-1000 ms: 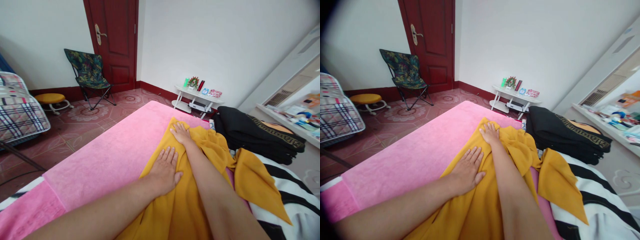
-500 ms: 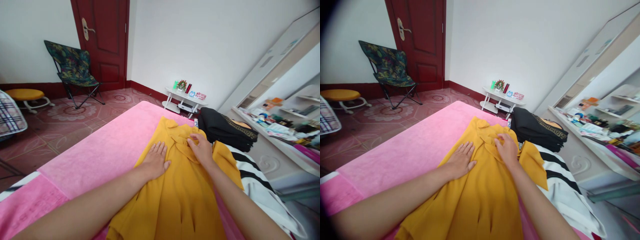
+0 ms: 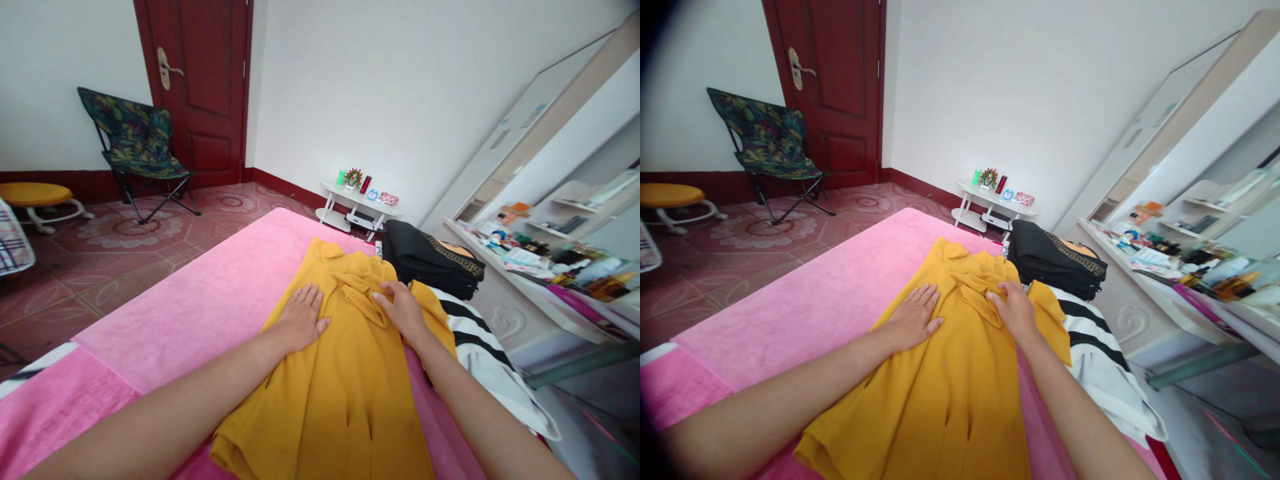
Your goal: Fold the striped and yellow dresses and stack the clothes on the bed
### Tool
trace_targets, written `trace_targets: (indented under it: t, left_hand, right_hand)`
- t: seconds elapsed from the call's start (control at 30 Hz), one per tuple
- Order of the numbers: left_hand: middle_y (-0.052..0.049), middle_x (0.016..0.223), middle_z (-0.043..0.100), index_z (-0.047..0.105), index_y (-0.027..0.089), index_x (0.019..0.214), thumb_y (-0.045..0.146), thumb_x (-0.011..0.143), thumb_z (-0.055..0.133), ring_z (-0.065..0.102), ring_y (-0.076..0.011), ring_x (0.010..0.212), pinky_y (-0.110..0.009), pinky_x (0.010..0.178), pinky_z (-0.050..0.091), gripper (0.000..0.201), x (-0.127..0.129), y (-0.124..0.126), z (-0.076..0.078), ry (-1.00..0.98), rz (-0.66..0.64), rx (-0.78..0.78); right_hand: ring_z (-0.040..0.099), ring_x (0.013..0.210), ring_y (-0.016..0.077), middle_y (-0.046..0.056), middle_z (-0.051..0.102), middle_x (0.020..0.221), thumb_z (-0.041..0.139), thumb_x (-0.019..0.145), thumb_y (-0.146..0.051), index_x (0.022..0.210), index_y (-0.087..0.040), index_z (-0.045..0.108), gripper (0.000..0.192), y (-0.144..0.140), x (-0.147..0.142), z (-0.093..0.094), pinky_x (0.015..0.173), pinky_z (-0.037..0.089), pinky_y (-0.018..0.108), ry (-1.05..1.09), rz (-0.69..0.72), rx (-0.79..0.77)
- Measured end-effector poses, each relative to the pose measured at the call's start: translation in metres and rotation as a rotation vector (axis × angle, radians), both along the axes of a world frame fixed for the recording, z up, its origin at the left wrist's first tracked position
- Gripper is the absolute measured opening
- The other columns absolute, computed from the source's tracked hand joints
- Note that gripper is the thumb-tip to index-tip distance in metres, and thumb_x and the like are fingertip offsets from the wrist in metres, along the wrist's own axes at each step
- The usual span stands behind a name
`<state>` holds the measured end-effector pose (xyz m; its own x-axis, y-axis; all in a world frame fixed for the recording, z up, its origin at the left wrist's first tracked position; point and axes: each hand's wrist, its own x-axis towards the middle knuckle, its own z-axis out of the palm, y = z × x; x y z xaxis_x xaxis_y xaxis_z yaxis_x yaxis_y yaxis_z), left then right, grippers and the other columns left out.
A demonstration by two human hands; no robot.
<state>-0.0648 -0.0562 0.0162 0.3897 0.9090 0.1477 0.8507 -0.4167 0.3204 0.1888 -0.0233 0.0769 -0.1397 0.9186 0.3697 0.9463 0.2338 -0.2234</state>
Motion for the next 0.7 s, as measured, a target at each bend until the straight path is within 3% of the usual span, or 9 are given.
trace_targets:
  t: [0.07, 0.17, 0.27, 0.37, 0.43, 0.5, 0.6, 0.7]
  left_hand:
    - [-0.016, 0.151, 0.02, 0.03, 0.006, 0.142, 0.052, 0.088, 0.03, 0.014, -0.0288, 0.14, -0.042, 0.114, 0.013, 0.07, 0.0, 0.0, -0.002, -0.008, 0.003, 0.004]
    - [-0.016, 0.151, 0.02, 0.031, 0.006, 0.141, 0.051, 0.088, 0.031, 0.015, -0.0287, 0.14, -0.042, 0.114, 0.013, 0.07, 0.0, 0.0, -0.001, -0.012, 0.007, 0.006]
    - [-0.016, 0.15, 0.021, 0.032, 0.006, 0.141, 0.051, 0.088, 0.031, 0.016, -0.0286, 0.139, -0.041, 0.113, 0.013, 0.069, 0.0, -0.001, 0.002, -0.009, 0.005, 0.005]
    - [-0.016, 0.15, 0.023, 0.032, 0.007, 0.141, 0.052, 0.088, 0.031, 0.017, -0.0281, 0.139, -0.041, 0.113, 0.014, 0.07, -0.002, -0.001, 0.002, -0.017, -0.007, 0.011]
    - [-0.015, 0.15, 0.024, 0.032, 0.008, 0.141, 0.054, 0.088, 0.031, 0.018, -0.0276, 0.139, -0.04, 0.113, 0.014, 0.07, -0.003, 0.0, 0.0, -0.032, -0.01, 0.015]
    - [-0.015, 0.149, 0.025, 0.033, 0.009, 0.14, 0.055, 0.088, 0.031, 0.019, -0.0273, 0.139, -0.04, 0.113, 0.014, 0.07, -0.004, 0.002, -0.003, -0.062, -0.011, 0.017]
    - [-0.014, 0.147, 0.032, 0.039, 0.01, 0.137, 0.054, 0.089, 0.03, 0.024, -0.0261, 0.137, -0.04, 0.113, 0.016, 0.066, -0.004, 0.005, -0.003, -0.171, -0.009, 0.019]
    - [-0.011, 0.137, 0.048, 0.049, 0.013, 0.129, 0.049, 0.092, 0.027, 0.039, -0.0218, 0.129, -0.035, 0.111, 0.024, 0.056, -0.005, 0.009, -0.001, -0.418, 0.023, 0.012]
  right_hand:
    - [0.057, 0.096, 0.0215, 0.007, 0.062, 0.103, 0.052, 0.085, -0.033, 0.097, -0.02, 0.059, 0.019, -0.013, -0.009, -0.001, 0.082, 0.041, 0.031, -0.146, 0.086, 0.076]
    - [0.057, 0.093, 0.0204, 0.005, 0.061, 0.103, 0.049, 0.086, -0.024, 0.102, -0.023, 0.058, 0.018, -0.03, -0.029, -0.013, 0.079, 0.04, 0.03, -0.346, 0.193, 0.044]
    - [0.059, 0.088, 0.0216, 0.009, 0.057, 0.112, 0.053, 0.083, -0.025, 0.116, -0.02, 0.052, 0.033, -0.027, -0.044, -0.027, 0.068, 0.041, 0.029, -0.374, 0.061, 0.037]
    - [0.059, 0.075, 0.0203, 0.008, 0.062, 0.097, 0.052, 0.082, -0.025, 0.097, -0.019, 0.06, 0.018, -0.013, -0.045, -0.027, 0.061, 0.038, 0.029, -0.298, -0.041, -0.025]
    - [0.058, 0.069, 0.0187, 0.004, 0.062, 0.08, 0.052, 0.081, -0.029, 0.079, -0.019, 0.06, 0.013, -0.004, -0.04, -0.015, 0.058, 0.037, 0.027, -0.127, -0.082, -0.017]
    - [0.054, 0.061, 0.016, 0.0, 0.056, 0.064, 0.051, 0.081, -0.035, 0.068, -0.019, 0.055, 0.021, 0.0, -0.032, 0.005, 0.054, 0.035, 0.026, 0.173, -0.121, 0.072]
    - [0.046, 0.049, 0.0118, -0.005, 0.046, 0.051, 0.05, 0.08, -0.039, 0.063, -0.02, 0.048, 0.025, 0.003, -0.024, 0.044, 0.047, 0.034, 0.022, 0.733, -0.099, 0.21]
    - [0.049, 0.046, 0.01, -0.006, 0.048, 0.052, 0.055, 0.075, -0.035, 0.066, -0.02, 0.047, 0.019, -0.001, -0.031, 0.079, 0.043, 0.036, 0.019, 1.164, -0.061, 0.228]
